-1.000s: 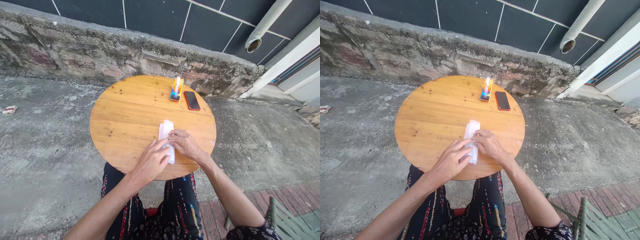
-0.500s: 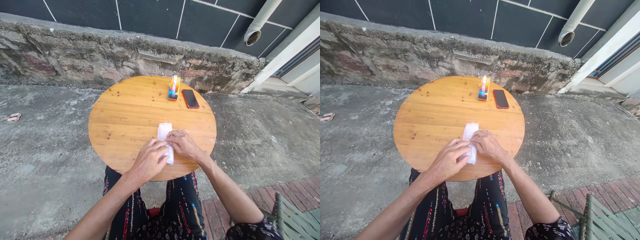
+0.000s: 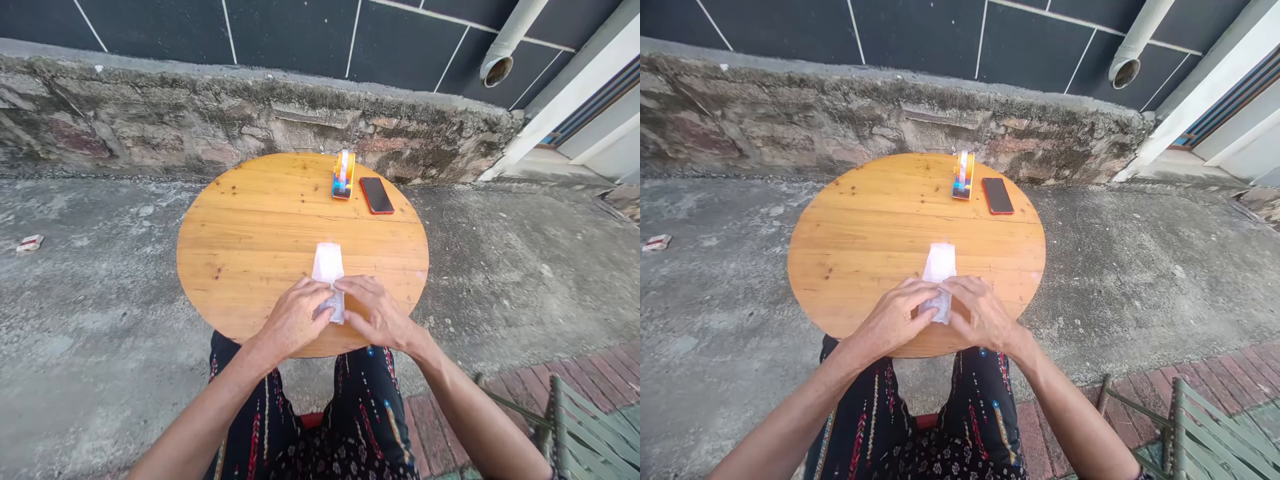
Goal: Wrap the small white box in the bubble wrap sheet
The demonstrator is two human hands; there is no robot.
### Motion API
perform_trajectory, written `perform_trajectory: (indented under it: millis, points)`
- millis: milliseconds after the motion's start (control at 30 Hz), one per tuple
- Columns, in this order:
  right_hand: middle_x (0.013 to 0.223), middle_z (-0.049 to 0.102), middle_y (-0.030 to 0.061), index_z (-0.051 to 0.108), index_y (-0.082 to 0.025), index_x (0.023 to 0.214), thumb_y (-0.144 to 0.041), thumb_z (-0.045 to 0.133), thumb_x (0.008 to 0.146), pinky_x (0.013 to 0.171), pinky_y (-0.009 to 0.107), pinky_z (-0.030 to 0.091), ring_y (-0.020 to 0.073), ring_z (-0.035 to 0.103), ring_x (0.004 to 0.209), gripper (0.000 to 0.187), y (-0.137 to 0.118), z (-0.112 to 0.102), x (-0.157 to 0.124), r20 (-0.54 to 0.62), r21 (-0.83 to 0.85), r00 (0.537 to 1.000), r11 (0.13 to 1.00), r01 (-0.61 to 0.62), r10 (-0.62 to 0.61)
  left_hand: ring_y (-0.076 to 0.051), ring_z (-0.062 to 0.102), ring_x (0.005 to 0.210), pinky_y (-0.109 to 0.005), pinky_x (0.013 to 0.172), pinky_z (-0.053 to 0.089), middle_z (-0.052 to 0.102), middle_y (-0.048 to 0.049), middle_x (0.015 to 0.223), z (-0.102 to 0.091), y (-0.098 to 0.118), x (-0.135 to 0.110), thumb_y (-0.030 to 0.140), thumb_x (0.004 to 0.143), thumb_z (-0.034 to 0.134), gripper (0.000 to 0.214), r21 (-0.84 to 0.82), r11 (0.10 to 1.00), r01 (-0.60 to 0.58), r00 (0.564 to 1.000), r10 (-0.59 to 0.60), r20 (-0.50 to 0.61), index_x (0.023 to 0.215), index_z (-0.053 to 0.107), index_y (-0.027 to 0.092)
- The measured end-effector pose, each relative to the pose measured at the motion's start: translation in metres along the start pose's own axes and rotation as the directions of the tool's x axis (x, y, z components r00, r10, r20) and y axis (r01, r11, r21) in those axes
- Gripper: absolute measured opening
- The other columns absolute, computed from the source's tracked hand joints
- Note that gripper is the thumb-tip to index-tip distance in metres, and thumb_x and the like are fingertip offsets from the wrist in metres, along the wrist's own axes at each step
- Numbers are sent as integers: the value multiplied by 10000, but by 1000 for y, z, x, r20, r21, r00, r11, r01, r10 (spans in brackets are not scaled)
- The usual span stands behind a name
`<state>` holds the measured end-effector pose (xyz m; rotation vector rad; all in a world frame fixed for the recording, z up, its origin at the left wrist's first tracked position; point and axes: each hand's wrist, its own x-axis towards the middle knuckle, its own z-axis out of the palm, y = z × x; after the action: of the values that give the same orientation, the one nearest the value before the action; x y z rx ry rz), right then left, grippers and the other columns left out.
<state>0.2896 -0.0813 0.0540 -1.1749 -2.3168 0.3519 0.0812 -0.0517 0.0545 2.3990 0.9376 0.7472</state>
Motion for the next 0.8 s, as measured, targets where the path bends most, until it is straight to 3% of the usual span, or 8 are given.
perform_trajectory:
  millis: [100, 167, 433, 800]
  points:
    - [1381, 501, 129, 367, -191, 1420, -366, 635, 824, 995, 513, 398, 296, 477, 1217, 677, -11, 6, -11, 44, -57, 999, 998, -17, 19, -220, 566, 1059, -414, 943, 477, 681, -31, 1127, 0, 0, 0, 140, 848, 550, 217, -4, 1000, 3, 1000, -3, 14, 1022, 666, 202]
    - [1386, 490, 146, 339, -173, 1437, -383, 633, 829, 992, 515, 397, 308, 467, 1223, 707, -13, 13, -15, 35, -105, 999, 994, -27, 31, -217, 557, 1072, -399, 940, 474, 675, -29, 1140, 0, 0, 0, 135, 844, 553, 229, 0, 1000, 7, 1000, -7, 21, 1032, 665, 202]
    - [1289, 576, 147, 423, -159, 1380, -259, 574, 881, 927, 462, 429, 289, 534, 1147, 531, -7, 25, -13, -36, -162, 998, 985, -61, 56, -208, 562, 1055, -373, 934, 461, 684, -23, 1124, -2, 1, 2, 133, 834, 545, 265, -11, 1000, 19, 999, -19, 35, 1061, 664, 201]
    - [1246, 630, 116, 491, -203, 1324, -301, 648, 851, 968, 466, 435, 264, 584, 1135, 508, 0, 27, -10, -122, 46, 989, 996, -77, 82, -197, 578, 929, -332, 826, 447, 705, 2, 996, -12, 4, 15, 173, 827, 534, 173, -35, 994, 106, 984, -100, 149, 907, 681, 213]
